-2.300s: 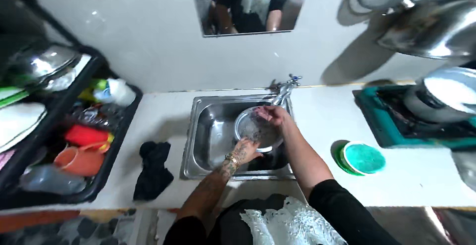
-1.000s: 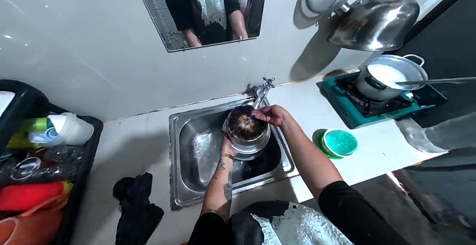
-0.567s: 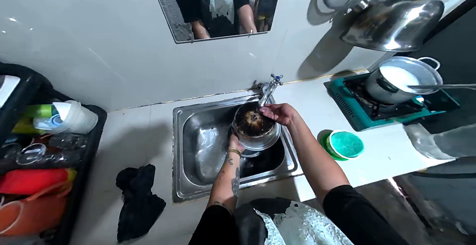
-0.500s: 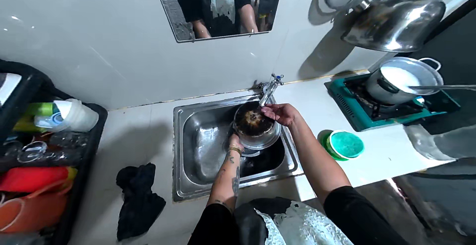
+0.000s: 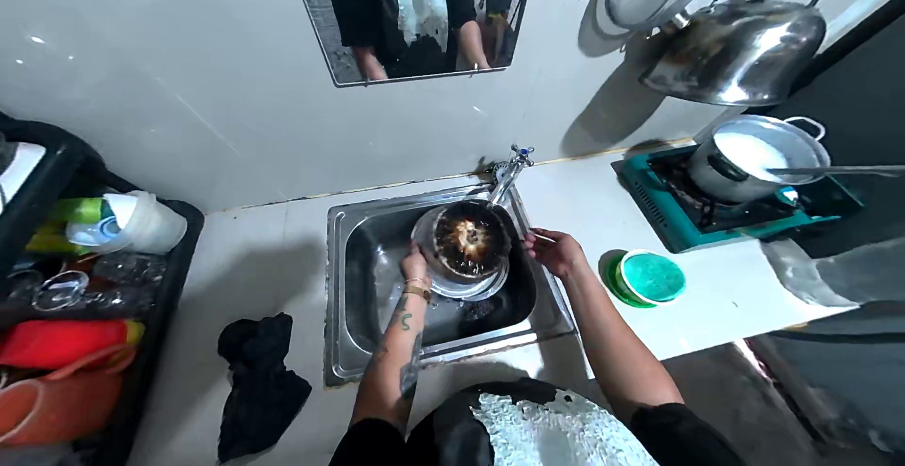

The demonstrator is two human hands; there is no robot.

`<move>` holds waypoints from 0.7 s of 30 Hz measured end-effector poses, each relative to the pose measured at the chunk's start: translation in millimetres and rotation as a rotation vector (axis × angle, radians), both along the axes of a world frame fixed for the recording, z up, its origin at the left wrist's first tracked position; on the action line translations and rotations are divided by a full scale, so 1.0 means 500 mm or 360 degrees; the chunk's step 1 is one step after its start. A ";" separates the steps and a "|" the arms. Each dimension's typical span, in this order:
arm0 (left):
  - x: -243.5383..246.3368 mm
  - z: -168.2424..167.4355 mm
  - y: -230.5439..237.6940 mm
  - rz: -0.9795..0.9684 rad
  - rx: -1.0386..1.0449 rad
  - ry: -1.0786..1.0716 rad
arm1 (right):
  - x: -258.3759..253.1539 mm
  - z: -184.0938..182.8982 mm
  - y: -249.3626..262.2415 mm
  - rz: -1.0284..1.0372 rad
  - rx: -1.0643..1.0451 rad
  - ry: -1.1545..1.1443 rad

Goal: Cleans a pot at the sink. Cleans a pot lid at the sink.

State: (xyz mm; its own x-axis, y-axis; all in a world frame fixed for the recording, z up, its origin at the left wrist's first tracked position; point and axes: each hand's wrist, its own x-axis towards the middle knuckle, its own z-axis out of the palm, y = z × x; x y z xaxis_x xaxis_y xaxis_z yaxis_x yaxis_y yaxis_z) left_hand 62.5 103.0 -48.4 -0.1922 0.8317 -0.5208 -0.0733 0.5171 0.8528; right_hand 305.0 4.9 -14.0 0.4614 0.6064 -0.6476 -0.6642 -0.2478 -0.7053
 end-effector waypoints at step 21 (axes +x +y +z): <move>-0.055 0.045 -0.054 -0.0543 0.0048 -0.0193 | -0.111 -0.054 0.068 0.0034 0.0548 0.0117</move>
